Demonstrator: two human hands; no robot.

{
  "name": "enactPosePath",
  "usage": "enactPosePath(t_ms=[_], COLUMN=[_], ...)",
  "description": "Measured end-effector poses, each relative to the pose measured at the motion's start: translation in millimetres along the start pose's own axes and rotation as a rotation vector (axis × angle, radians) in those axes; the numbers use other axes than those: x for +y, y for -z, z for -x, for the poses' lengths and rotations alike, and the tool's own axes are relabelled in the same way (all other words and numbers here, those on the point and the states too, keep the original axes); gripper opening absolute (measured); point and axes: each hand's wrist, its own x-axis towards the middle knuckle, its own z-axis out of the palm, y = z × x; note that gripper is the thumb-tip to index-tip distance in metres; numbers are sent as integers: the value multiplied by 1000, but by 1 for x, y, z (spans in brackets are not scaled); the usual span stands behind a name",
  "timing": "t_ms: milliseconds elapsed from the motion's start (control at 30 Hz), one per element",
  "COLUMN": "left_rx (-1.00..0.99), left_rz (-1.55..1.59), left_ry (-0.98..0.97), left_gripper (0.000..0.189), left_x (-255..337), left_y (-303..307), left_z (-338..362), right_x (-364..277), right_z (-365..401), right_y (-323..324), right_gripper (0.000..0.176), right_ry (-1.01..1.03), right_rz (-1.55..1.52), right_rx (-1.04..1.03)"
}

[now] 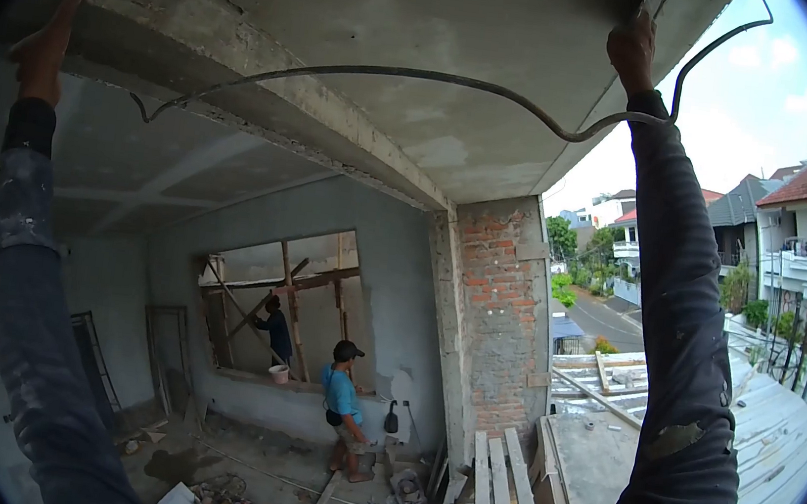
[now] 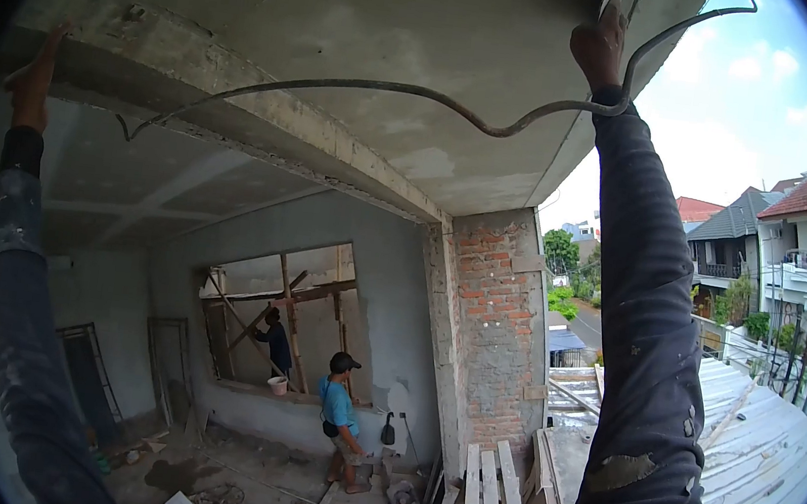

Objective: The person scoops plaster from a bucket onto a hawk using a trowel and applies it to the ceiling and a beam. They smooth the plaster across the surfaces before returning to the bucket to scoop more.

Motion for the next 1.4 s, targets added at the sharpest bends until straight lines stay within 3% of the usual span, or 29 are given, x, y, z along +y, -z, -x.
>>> enactPosePath(t_ms=[100, 200, 300, 367, 433, 500, 600, 667, 733, 833, 933, 967, 1033, 1067, 1133, 1267, 1333, 1400], left_rx=[-25, 13, 20, 4, 190, 239, 288, 294, 271, 243, 200, 201, 225, 223, 165, 231, 237, 222], left_rz=[50, -10, -83, -75, -157, -176, -214, -220, -176, -140, -94, -98, -164, -166, -98, -193, -152, -146], left_ry=[-1, 12, 14, -7, 120, 132, 167, 190, 198, 165, 144, 143, 149, 149, 130, 172, 170, 184], left_gripper=[98, 91, 98, 106, 122, 120, 123, 128, 129, 128, 128, 128, 91, 91, 130, 130, 129, 129], left_x=[10, 11, 6, 6, 14, 30, 18, 17, 30, 11, 8, 7, 2, 2, 5, 21, 20, 14], left_y=[-2, -2, 3, 3, -6, -13, -10, -8, -10, -8, -7, -6, -7, -7, -4, -9, -8, -8], left_z=[12, 7, 3, 3, 8, 22, 11, 11, 20, 6, 6, 4, 2, 2, 3, 12, 14, 9], right_x=[-67, -98, -68, -17, -2, 6, 21, -28, -56, -69, -14, -2, -3, -10, -33, -75, -57, -11], right_z=[13, 31, 17, 8, -10, -21, -21, -22, -14, -1, -16, -26, -47, -53, -54, -31, -35, -47], right_y=[13, 24, 35, 32, 37, 37, 3, 6, 25, 49, 40, 35, 32, 29, 25, 52, 57, 54], right_gripper=[63, 60, 53, 52, 52, 61, 60, 57, 59, 60, 62, 61, 57, 56, 55, 56, 52, 56], right_ry=[-112, 29, -179, -117, -95, -76, -25, -195, -200, -123, -101, 22, -95, -161, -161, -33, -100, 173], right_rz=[-196, -275, -129, -32, 4, 65, 110, 6, -109, -139, -47, 37, 37, 35, -9, -246, -100, 43], right_rx=[-169, -167, -87, -43, 7, -1, -51, -25, -195, -191, -77, 50, 14, -14, -43, -144, -102, 15])
